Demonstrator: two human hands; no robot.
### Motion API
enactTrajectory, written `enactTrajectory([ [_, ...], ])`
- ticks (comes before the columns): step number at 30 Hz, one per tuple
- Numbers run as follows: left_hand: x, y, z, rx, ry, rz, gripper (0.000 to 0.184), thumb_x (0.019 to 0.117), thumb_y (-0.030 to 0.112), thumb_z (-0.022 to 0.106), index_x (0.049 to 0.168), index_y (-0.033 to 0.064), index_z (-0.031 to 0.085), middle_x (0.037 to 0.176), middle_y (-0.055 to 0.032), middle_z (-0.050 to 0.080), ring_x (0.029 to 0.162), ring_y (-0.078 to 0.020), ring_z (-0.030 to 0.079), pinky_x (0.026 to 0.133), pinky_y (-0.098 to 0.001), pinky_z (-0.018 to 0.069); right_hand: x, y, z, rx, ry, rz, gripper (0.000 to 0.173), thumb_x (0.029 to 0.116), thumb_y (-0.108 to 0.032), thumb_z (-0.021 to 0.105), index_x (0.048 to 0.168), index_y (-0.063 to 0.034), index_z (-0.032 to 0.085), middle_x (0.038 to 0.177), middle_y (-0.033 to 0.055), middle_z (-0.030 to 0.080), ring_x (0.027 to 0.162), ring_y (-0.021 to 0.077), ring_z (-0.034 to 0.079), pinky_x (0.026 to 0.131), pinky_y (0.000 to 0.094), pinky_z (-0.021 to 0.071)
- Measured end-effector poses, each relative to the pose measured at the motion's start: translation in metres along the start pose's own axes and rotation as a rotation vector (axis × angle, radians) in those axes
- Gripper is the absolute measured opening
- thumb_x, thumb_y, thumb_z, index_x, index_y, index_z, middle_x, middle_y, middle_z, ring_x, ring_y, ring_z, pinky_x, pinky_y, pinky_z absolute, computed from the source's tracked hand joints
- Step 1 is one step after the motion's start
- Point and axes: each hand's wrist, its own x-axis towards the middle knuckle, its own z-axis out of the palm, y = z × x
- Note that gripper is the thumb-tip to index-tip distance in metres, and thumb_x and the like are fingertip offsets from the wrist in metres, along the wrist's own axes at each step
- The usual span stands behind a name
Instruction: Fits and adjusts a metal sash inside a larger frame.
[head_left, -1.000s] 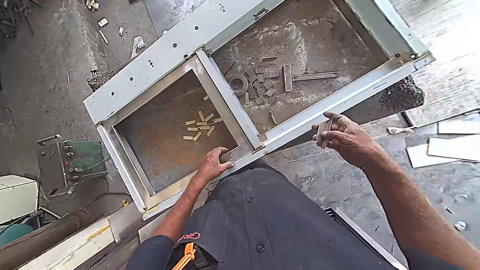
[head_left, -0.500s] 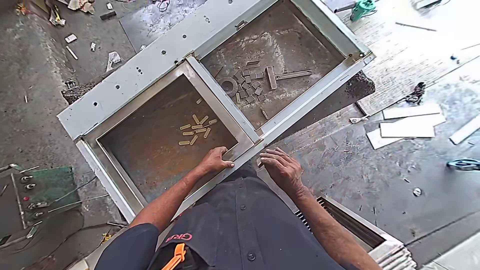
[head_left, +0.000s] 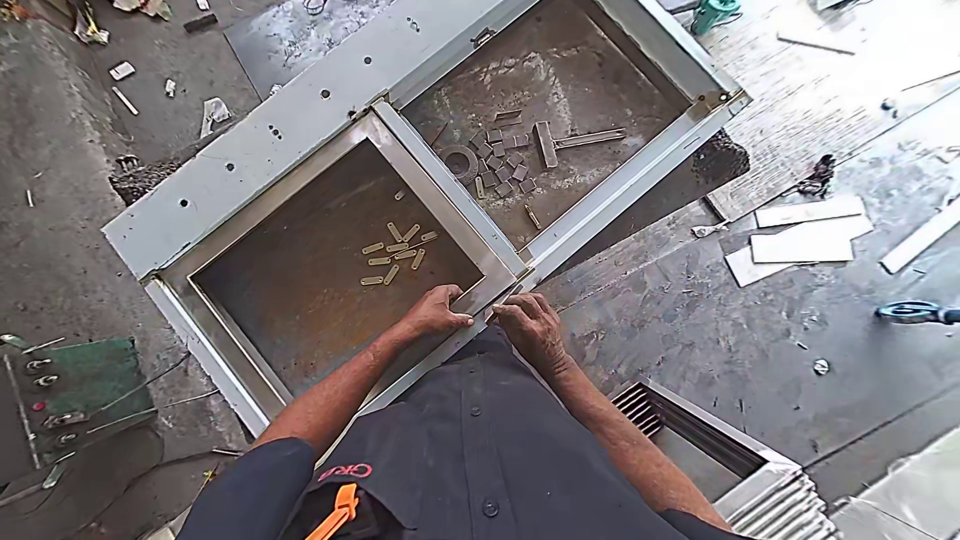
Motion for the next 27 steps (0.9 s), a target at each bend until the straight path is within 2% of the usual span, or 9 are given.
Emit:
enactTrajectory([
  [4, 0.0, -0.001, -0.001, -0.009, -0.006, 0.005, 0.046, 0.083, 0.029, 0.084, 0.117, 0.0043, 0.065, 0.101, -0.0089, 0.071, 0.09, -0.0159, 0.069, 0.088, -0.039, 0.0572, 0.002, -0.007, -0.01, 0.021, -0.092, 0.05, 0.016, 0.1007, -0.015, 0.062, 0.108, -0.0162, 0.077, 0.111, 0.0043, 0.075, 0.112, 0.0197, 0.069, 0.097, 0.0324, 0.0562],
  [9, 0.001, -0.001, -0.003, -0.004, -0.015, 0.008, 0.045, 0.0838, 0.029, 0.083, 0.117, 0.0042, 0.065, 0.101, -0.0088, 0.071, 0.091, -0.0154, 0.069, 0.088, -0.0382, 0.0571, -0.007, -0.005, -0.013, 0.057, -0.18, 0.019, 0.021, 0.1019, -0.014, 0.059, 0.117, -0.0119, 0.073, 0.124, 0.0059, 0.073, 0.126, 0.021, 0.064, 0.108, 0.0357, 0.0522],
  [11, 0.001, 0.0, -0.003, -0.002, -0.014, 0.012, 0.046, 0.0839, 0.029, 0.083, 0.118, 0.004, 0.065, 0.102, -0.0091, 0.071, 0.091, -0.0158, 0.069, 0.088, -0.0386, 0.0572, -0.011, -0.002, -0.016, 0.033, -0.148, 0.027, 0.02, 0.1015, -0.017, 0.06, 0.115, -0.0138, 0.075, 0.124, 0.0052, 0.073, 0.126, 0.0223, 0.064, 0.108, 0.0372, 0.0519],
  [14, 0.001, -0.001, 0.0, 0.0, -0.004, 0.0, 0.045, 0.086, 0.033, 0.081, 0.117, 0.0038, 0.065, 0.1, -0.0089, 0.071, 0.089, -0.0158, 0.069, 0.087, -0.0387, 0.0568, -0.012, 0.001, -0.022, -0.006, -0.135, 0.141, 0.023, 0.1008, -0.022, 0.06, 0.118, -0.0158, 0.074, 0.126, 0.0051, 0.072, 0.129, 0.0256, 0.061, 0.11, 0.0414, 0.0481],
  [19, 0.007, -0.007, -0.001, 0.041, 0.014, 0.031, 0.045, 0.0867, 0.039, 0.08, 0.111, 0.004, 0.066, 0.095, -0.0088, 0.07, 0.086, -0.0174, 0.068, 0.084, -0.0414, 0.0569, -0.01, 0.011, -0.023, 0.079, -0.156, 0.212, 0.022, 0.1007, -0.022, 0.061, 0.117, -0.0141, 0.075, 0.128, 0.0059, 0.07, 0.133, 0.0248, 0.058, 0.115, 0.04, 0.0452],
  [23, 0.01, -0.004, 0.001, 0.09, 0.026, 0.004, 0.045, 0.0866, 0.04, 0.079, 0.113, 0.005, 0.066, 0.097, -0.01, 0.071, 0.089, -0.021, 0.069, 0.086, -0.0453, 0.0568, -0.004, 0.012, -0.027, 0.064, -0.156, 0.212, 0.022, 0.1007, -0.024, 0.061, 0.116, -0.0158, 0.075, 0.126, 0.003, 0.071, 0.13, 0.0215, 0.059, 0.113, 0.0378, 0.046],
  [27, 0.009, -0.006, 0.002, 0.08, 0.032, -0.022, 0.044, 0.0863, 0.041, 0.08, 0.113, 0.0077, 0.068, 0.096, -0.0089, 0.072, 0.088, -0.021, 0.07, 0.085, -0.0466, 0.0574, 0.022, 0.016, -0.029, 0.139, -0.081, 0.277, 0.021, 0.0994, -0.022, 0.064, 0.115, -0.0178, 0.076, 0.116, -0.0013, 0.075, 0.115, 0.0139, 0.067, 0.102, 0.036, 0.0536],
])
